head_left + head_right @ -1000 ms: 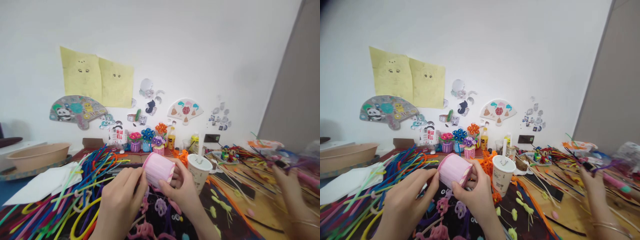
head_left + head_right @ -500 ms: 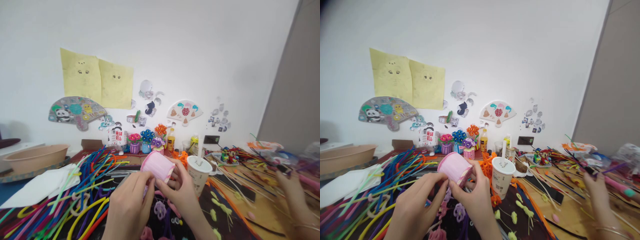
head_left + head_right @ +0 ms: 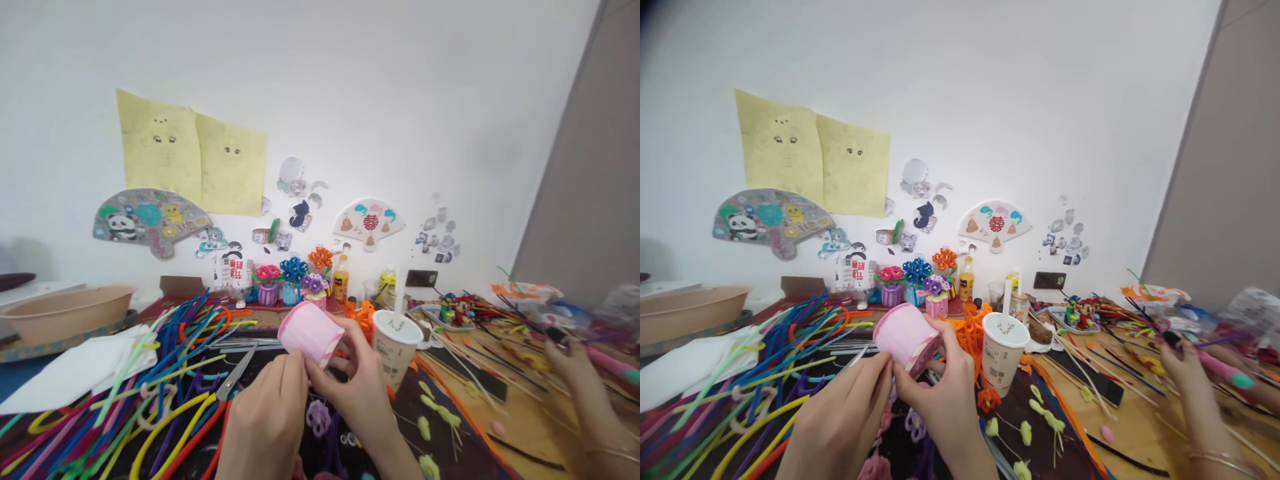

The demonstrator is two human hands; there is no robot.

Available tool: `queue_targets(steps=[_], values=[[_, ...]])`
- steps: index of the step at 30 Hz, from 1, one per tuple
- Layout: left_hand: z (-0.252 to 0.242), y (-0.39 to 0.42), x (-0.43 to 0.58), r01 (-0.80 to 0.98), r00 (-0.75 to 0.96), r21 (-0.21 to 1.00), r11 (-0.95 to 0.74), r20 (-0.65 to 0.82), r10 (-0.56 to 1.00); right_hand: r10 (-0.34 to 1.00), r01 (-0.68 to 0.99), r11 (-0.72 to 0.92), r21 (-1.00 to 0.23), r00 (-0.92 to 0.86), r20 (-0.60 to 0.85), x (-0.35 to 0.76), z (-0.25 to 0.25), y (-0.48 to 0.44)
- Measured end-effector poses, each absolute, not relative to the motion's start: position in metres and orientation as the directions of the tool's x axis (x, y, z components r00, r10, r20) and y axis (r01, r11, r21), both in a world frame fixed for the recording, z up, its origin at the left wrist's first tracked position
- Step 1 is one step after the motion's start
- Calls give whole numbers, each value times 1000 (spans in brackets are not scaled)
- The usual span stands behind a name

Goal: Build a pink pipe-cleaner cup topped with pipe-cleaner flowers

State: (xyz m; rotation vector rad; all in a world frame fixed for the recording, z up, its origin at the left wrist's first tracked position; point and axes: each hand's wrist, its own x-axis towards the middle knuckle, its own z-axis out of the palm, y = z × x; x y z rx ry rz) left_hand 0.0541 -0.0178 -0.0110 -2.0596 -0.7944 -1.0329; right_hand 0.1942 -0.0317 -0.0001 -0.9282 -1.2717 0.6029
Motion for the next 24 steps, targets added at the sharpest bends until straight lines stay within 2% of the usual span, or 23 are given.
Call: queue_targets(steps=[4, 10, 17, 20, 24], values=[[-7, -19, 58, 753, 457, -288, -591, 876, 156, 818, 111, 520, -847, 218, 532, 193, -1, -31], [-1, -21, 68, 723, 319, -138, -677, 936, 150, 832, 145, 482, -864, 234, 503, 191, 4, -35], [1, -18, 60, 750, 308, -140, -647, 939, 154, 824, 169, 475, -863, 258, 504, 194, 5, -37], [10, -13, 46, 786, 156, 32, -617, 956, 248, 836, 132, 457, -880, 275, 475, 196, 4, -36], [18, -13, 41, 689, 178, 31, -724, 961, 211, 858, 40, 459, -888, 241, 454, 199, -1, -33]])
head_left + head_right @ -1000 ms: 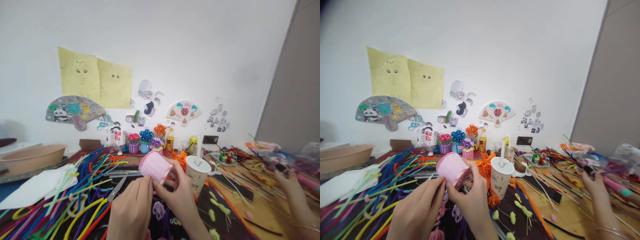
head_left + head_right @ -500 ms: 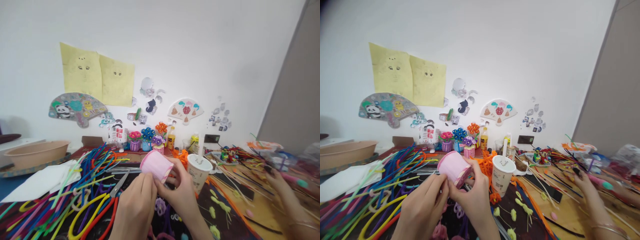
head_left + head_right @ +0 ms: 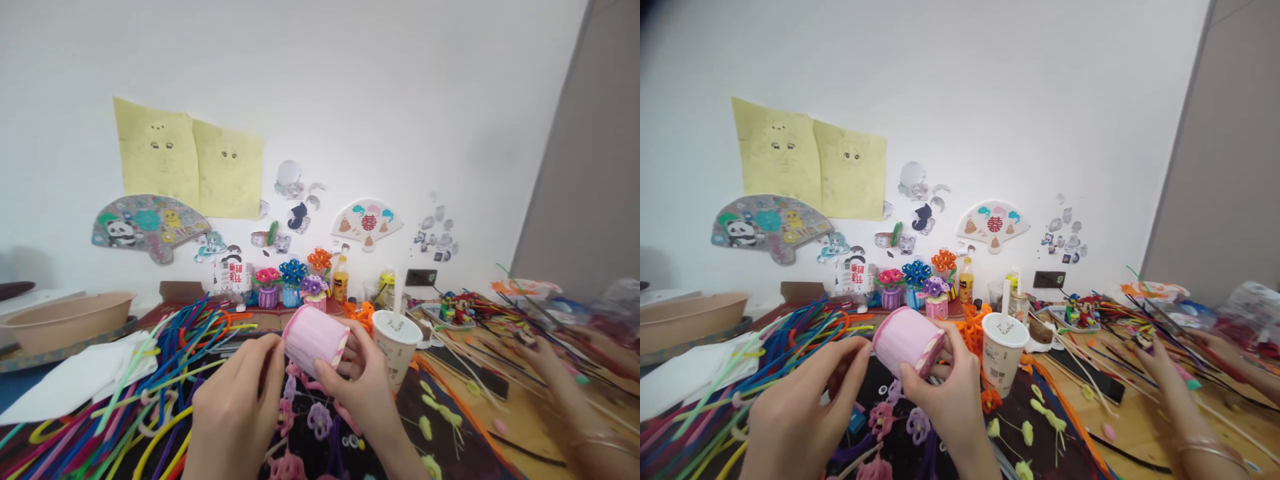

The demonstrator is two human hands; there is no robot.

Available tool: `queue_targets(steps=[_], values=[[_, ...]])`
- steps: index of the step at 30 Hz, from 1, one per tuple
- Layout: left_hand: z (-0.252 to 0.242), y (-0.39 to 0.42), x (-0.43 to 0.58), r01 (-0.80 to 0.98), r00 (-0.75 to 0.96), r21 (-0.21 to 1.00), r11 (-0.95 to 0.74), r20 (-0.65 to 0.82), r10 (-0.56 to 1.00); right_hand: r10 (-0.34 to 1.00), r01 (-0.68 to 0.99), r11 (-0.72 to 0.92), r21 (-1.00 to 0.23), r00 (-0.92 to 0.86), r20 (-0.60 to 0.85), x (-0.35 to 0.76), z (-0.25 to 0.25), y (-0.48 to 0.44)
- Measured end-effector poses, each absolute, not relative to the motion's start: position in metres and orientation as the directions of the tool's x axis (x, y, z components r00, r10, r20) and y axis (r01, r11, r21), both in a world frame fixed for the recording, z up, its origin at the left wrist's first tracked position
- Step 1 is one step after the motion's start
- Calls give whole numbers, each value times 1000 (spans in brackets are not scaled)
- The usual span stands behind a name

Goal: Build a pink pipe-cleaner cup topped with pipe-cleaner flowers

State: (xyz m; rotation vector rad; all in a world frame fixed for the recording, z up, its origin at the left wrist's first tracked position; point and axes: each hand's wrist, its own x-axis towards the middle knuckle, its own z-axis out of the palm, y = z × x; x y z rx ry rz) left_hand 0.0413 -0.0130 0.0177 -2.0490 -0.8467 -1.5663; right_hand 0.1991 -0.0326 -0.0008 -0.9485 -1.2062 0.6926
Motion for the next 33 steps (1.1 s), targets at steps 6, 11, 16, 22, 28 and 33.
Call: queue_targets(steps=[6, 11, 16, 22, 28, 33], values=[[13, -15, 49, 560, 302, 110, -821, 896, 326, 853, 32, 486, -874, 202, 482, 199, -4, -29], [10, -13, 48, 563, 316, 158, -811, 866, 388, 832, 82, 511, -856, 204, 516, 199, -8, -24], [8, -10, 48, 569, 344, 150, -809, 850, 400, 809, 149, 523, -839, 225, 544, 199, -7, -27], [1, -10, 50, 614, 347, 134, -778, 839, 418, 798, 213, 503, -838, 258, 544, 195, 2, -34], [1, -16, 63, 651, 231, 102, -752, 917, 325, 791, 197, 472, -860, 337, 511, 191, -3, -28], [-1, -19, 68, 700, 187, 73, -711, 941, 280, 761, 244, 485, -840, 354, 543, 189, -8, -26]])
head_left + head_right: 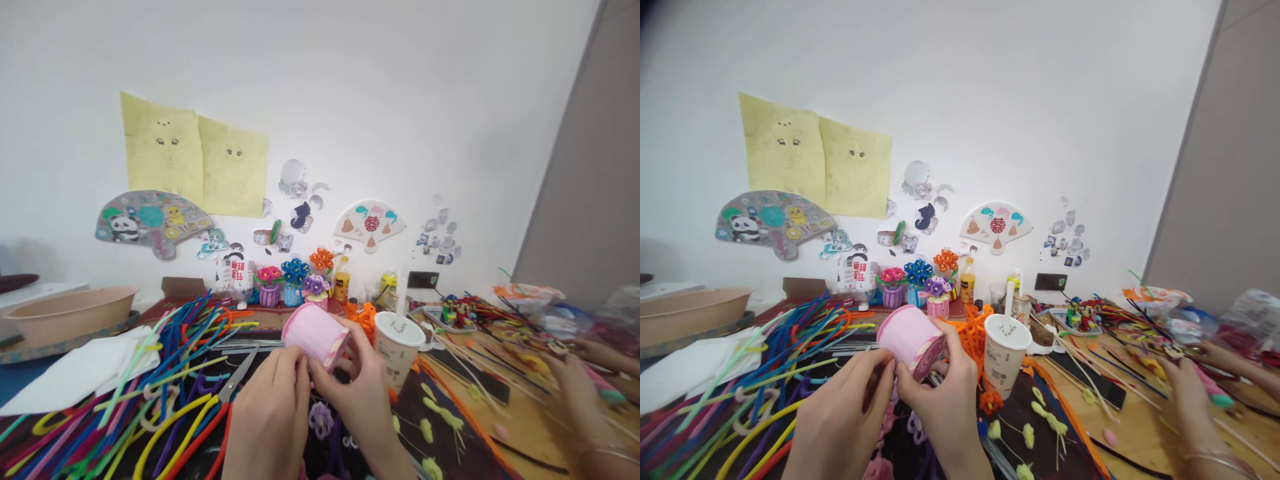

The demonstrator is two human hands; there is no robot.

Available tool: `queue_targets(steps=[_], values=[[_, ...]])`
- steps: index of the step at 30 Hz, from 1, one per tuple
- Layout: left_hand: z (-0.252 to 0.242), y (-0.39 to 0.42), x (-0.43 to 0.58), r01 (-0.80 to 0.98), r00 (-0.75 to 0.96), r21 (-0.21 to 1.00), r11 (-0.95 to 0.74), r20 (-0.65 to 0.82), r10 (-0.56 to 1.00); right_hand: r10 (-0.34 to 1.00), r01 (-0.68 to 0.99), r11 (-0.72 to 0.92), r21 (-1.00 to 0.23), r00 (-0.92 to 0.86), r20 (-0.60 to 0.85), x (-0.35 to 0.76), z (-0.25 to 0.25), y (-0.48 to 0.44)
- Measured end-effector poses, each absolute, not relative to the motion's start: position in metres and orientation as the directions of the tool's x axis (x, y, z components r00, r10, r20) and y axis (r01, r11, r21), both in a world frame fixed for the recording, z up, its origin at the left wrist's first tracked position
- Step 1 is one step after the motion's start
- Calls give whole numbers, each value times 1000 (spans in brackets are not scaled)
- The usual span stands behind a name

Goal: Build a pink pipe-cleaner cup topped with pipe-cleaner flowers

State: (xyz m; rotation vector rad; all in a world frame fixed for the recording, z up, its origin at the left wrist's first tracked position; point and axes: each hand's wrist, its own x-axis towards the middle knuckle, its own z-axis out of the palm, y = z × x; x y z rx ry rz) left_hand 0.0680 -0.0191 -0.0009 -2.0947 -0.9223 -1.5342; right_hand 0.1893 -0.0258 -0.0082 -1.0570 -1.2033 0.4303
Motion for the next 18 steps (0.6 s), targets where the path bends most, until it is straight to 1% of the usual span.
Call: queue_targets(steps=[4, 10, 13, 15, 18], values=[[-3, -19, 68, 715, 157, 118, -690, 933, 322, 749, 256, 505, -824, 344, 566, 187, -7, -28], [0, -20, 70, 703, 130, 139, -697, 939, 319, 753, 244, 490, -837, 366, 547, 186, -5, -29], [1, -19, 68, 667, 131, 161, -728, 936, 327, 762, 210, 479, -852, 382, 523, 186, -6, -28], [2, -19, 66, 636, 129, 193, -747, 928, 351, 769, 166, 484, -859, 387, 509, 187, -6, -27], [4, -19, 64, 599, 115, 275, -752, 900, 420, 773, 117, 501, -858, 386, 504, 189, -7, -27]])
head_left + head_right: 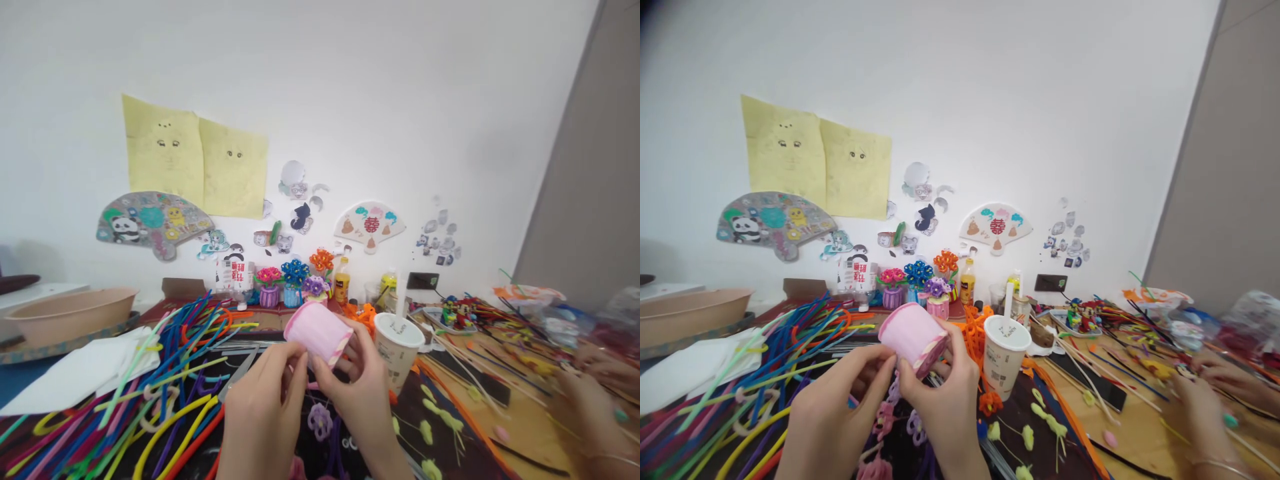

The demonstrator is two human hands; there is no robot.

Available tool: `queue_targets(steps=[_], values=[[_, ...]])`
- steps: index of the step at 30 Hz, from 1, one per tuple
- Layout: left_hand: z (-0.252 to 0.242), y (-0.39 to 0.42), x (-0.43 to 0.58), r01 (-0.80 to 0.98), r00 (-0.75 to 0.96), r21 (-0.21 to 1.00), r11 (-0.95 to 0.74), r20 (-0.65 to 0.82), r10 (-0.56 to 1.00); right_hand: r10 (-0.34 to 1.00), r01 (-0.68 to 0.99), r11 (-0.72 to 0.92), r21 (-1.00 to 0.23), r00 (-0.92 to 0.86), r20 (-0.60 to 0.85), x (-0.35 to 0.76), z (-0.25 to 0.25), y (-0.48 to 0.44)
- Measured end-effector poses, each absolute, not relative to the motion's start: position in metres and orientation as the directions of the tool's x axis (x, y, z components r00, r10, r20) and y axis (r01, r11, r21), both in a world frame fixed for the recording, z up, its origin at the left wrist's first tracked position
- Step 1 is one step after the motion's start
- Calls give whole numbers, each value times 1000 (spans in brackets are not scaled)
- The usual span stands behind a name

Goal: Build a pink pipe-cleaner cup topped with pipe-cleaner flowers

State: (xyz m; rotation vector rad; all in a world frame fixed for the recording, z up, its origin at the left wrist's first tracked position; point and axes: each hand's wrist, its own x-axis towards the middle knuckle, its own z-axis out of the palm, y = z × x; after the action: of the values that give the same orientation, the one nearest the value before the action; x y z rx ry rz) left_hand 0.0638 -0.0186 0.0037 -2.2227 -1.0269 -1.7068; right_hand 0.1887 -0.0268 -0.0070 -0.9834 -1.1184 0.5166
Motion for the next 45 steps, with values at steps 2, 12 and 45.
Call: queue_targets(steps=[2, 12, 45], values=[[5, -19, 63, 572, 87, 329, -751, 886, 455, 776, 95, 508, -856, 379, 503, 189, -7, -27], [0, -18, 67, 537, 71, 406, -740, 852, 518, 783, 95, 506, -857, 366, 503, 187, -5, -27], [0, -17, 62, 606, 262, 166, -778, 882, 392, 758, 68, 515, -854, 429, 492, 183, -3, -35]])
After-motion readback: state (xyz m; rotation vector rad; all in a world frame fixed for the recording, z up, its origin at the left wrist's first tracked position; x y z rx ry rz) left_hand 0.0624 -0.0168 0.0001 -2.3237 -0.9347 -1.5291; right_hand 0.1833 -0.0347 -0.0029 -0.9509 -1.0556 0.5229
